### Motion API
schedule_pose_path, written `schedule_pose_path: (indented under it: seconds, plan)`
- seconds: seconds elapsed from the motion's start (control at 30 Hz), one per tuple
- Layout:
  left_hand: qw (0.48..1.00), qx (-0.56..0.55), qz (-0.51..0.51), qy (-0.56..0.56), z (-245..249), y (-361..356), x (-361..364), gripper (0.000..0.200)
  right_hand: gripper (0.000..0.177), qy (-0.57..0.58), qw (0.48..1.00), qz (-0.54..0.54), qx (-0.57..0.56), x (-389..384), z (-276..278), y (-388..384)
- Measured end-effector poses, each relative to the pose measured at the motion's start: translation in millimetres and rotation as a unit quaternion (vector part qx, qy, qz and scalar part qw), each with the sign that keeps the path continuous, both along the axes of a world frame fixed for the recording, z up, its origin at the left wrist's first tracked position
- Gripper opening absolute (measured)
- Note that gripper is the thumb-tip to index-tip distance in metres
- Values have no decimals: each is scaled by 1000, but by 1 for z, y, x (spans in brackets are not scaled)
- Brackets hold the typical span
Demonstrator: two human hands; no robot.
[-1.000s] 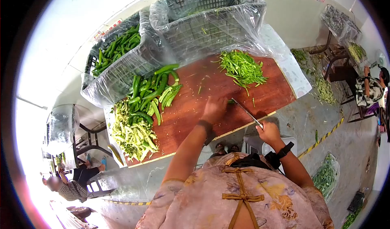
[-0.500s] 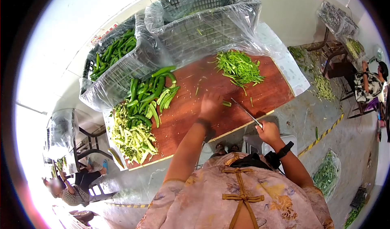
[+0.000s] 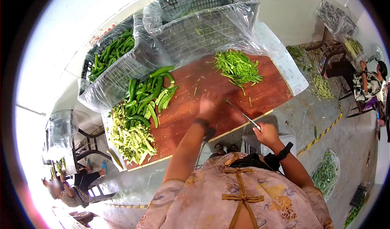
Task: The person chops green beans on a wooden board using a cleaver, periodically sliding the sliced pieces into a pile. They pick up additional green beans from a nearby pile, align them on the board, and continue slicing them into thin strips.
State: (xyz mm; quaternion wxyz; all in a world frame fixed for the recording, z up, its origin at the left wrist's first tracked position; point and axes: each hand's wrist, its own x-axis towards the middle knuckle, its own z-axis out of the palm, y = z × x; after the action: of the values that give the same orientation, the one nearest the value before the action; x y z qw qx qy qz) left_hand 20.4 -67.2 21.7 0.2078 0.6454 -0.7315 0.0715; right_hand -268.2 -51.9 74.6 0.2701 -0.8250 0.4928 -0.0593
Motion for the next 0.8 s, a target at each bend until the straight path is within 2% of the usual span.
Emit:
schedule_pose_path:
  seconds: [0.07, 0.2, 0.27, 0.3, 0.37, 0.4, 0.47, 0.5, 0.57, 0.67, 0.8]
  plan:
    - [997, 2, -1, -73, 2, 0, -1, 32, 31, 3, 1000, 0, -10, 0, -4, -1]
    - [996, -25, -6, -88, 4, 0, -12, 29, 30, -22, 999, 5, -22, -2, -1, -2]
    - [987, -50, -54, 143, -8, 1, -12, 26, 29, -30, 999, 2, -28, -7, -7, -3]
    - [987, -49, -52, 142, -6, 8, -11, 26, 28, -38, 999, -4, -31, -7, -9, -3]
    - [985, 105, -89, 103, -1, 27, -7, 26, 27, -34, 999, -7, -22, -6, -4, -4]
    - [985, 105, -89, 102, -5, 32, -5, 26, 26, -27, 999, -13, -14, -6, -3, -3]
    - [991, -23, -133, -8, -11, 37, -1, 27, 26, -28, 999, -11, -20, -5, -7, -4]
    - [991, -24, -132, -10, -8, 42, -4, 27, 27, -28, 999, -10, -28, -5, -9, -5]
    - [993, 31, -95, 66, 3, 52, -12, 31, 27, -15, 1000, 1, -21, 1, -3, -6]
    - [995, 19, -93, 22, 6, 59, -17, 36, 27, -11, 1000, 14, -21, 11, 4, -6]
    - [996, 43, -74, 35, 3, 63, -23, 40, 26, 18, 998, 36, -48, 26, 6, -5]
